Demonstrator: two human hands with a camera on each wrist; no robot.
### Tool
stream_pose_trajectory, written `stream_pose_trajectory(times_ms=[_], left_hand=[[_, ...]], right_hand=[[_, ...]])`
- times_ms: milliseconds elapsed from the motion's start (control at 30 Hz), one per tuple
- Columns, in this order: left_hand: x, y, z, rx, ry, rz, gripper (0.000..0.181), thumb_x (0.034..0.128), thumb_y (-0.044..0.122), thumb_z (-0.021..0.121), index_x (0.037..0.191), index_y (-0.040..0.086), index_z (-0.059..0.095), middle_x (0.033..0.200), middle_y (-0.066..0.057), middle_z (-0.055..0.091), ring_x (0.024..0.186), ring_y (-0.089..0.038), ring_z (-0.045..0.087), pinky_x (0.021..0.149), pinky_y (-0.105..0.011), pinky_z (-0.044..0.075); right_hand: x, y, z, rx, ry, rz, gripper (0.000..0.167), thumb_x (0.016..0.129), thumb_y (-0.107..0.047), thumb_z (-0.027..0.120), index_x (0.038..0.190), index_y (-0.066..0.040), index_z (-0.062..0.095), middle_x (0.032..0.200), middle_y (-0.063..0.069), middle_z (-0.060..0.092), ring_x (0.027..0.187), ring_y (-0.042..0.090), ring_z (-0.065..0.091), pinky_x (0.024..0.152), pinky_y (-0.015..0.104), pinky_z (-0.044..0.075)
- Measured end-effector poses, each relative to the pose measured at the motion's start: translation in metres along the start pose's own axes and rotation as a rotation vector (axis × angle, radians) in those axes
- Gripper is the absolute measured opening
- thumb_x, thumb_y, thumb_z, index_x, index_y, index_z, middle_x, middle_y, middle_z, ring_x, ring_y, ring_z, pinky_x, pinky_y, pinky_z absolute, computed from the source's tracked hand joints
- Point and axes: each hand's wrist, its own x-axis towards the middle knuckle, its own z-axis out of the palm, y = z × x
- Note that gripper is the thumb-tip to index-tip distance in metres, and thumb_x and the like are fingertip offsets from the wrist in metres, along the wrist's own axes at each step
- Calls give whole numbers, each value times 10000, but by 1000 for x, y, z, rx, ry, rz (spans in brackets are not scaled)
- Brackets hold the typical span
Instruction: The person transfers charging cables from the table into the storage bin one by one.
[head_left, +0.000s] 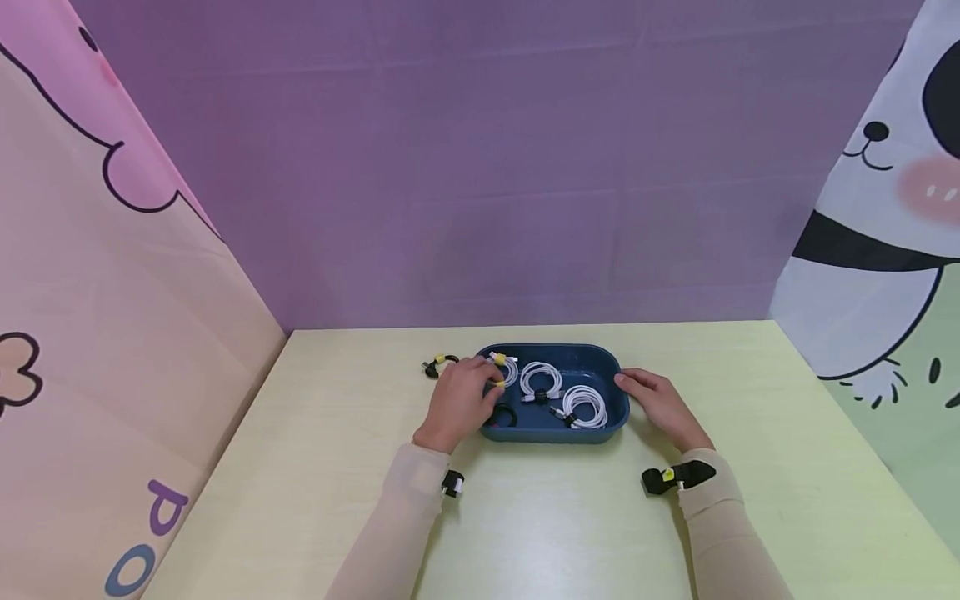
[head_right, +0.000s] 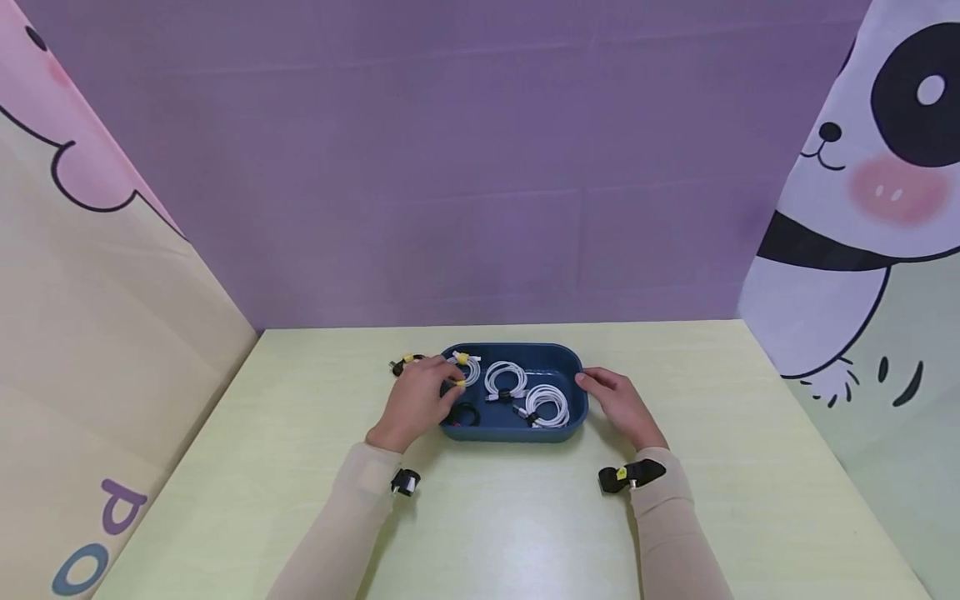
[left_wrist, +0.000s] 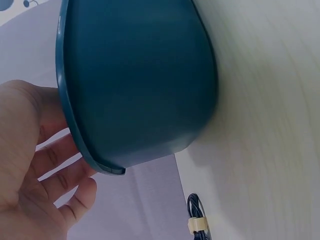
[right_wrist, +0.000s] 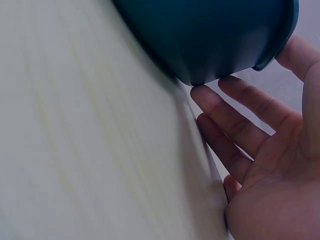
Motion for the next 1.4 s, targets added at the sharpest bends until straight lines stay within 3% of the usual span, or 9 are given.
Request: stream_pose_trajectory(times_ms=[667,1033,1400], left_hand=[[6,-2,7,82,-81,1,142,907,228,790,1019,139,784,1049,-11,763,951,-200,713,929,-452,540],[12,0,8,146,-143,8,119,919,249,773,994,159,795,1008,7,767,899,-176,705,880,-399,528],[15,-2,14,249,-155,77,102,934,284,757,979,199,791,955,42,759,827,-151,704,827,-377,508]], right_hand=[[-2,-5,1,17,-2,8,675,1032,-532,529,1485,-32,501,1572,216,448,1522,409,305,1233,627,204],[-1,-3,1,16,-3,5,685,1034,-538,520,1484,-23,496,1574,223,441,1523,415,297,1234,629,199],[-1,-4,2,14,-7,13,685,1038,-537,510,1499,-31,481,1583,217,433,1527,415,291,1229,638,204]])
